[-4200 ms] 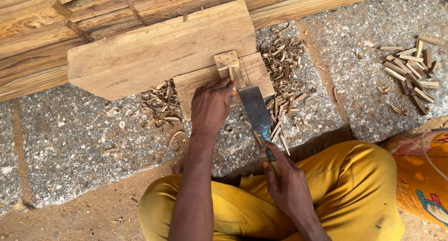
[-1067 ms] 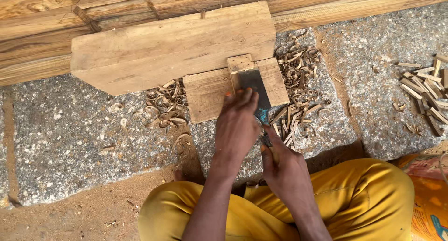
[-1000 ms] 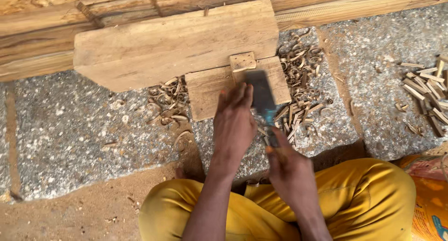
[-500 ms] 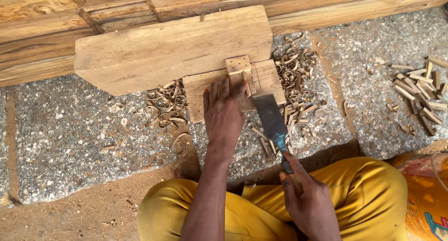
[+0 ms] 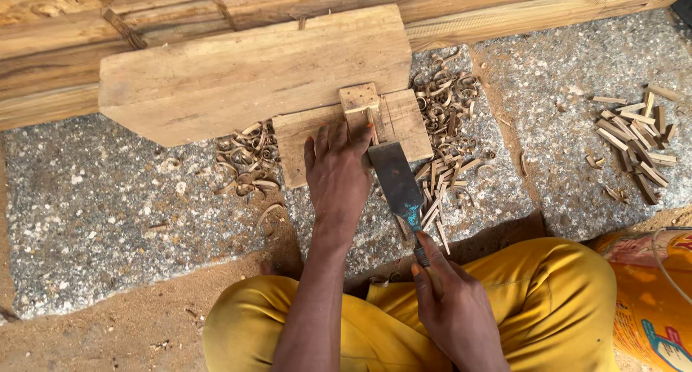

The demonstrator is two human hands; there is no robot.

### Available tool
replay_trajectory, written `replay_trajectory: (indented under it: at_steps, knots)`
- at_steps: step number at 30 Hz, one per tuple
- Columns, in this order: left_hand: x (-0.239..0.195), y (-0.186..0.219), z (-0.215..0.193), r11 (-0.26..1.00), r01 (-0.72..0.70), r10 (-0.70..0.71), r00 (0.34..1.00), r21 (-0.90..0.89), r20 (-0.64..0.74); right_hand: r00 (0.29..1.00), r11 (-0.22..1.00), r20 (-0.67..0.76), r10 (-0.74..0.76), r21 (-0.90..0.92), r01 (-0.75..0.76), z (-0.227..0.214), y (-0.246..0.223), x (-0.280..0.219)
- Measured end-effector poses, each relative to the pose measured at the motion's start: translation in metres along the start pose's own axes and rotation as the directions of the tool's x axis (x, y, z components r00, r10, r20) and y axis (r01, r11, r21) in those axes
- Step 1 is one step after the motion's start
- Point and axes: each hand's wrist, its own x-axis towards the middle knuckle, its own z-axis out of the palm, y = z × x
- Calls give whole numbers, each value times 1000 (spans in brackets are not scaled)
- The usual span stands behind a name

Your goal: The person sits cross-legged on the ground and uses a chisel to carve a small wooden block. They repeatedly strike the chisel with a mallet to shape the wood, creating shavings that accumulate on the floor.

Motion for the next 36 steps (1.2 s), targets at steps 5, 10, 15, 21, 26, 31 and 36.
replay_trajectory:
  at_steps: [5, 10, 15, 21, 26, 31, 36]
  knots:
    - [-2, 6, -14, 999, 48, -46, 994, -19, 97, 998, 998, 9, -59, -3, 59, 0, -9, 7]
    - [-25, 20, -37, 993, -49, 42, 997, 105, 63, 994, 995, -22, -103, 12, 103, 0, -18, 12]
    - [-31, 30, -42, 1000, -4, -2, 976, 27, 219, 999, 998, 27, -32, 48, 30, 3, -30, 23]
    - [-18, 24, -35, 1000, 32, -31, 987, 0, 160, 995, 991, -39, -97, 91, 100, 2, -50, 41]
    - [2, 15, -29, 998, 65, -59, 981, -26, 183, 998, 993, -18, -67, 93, 69, 8, -51, 55]
    - [-7, -3, -16, 964, 23, -39, 998, -264, -58, 998, 971, -48, -38, 235, 48, 11, -23, 40]
    - [-5, -4, -2, 946, -238, 199, 963, -219, -184, 982, 971, -78, 169, 186, -152, 1, -2, 9]
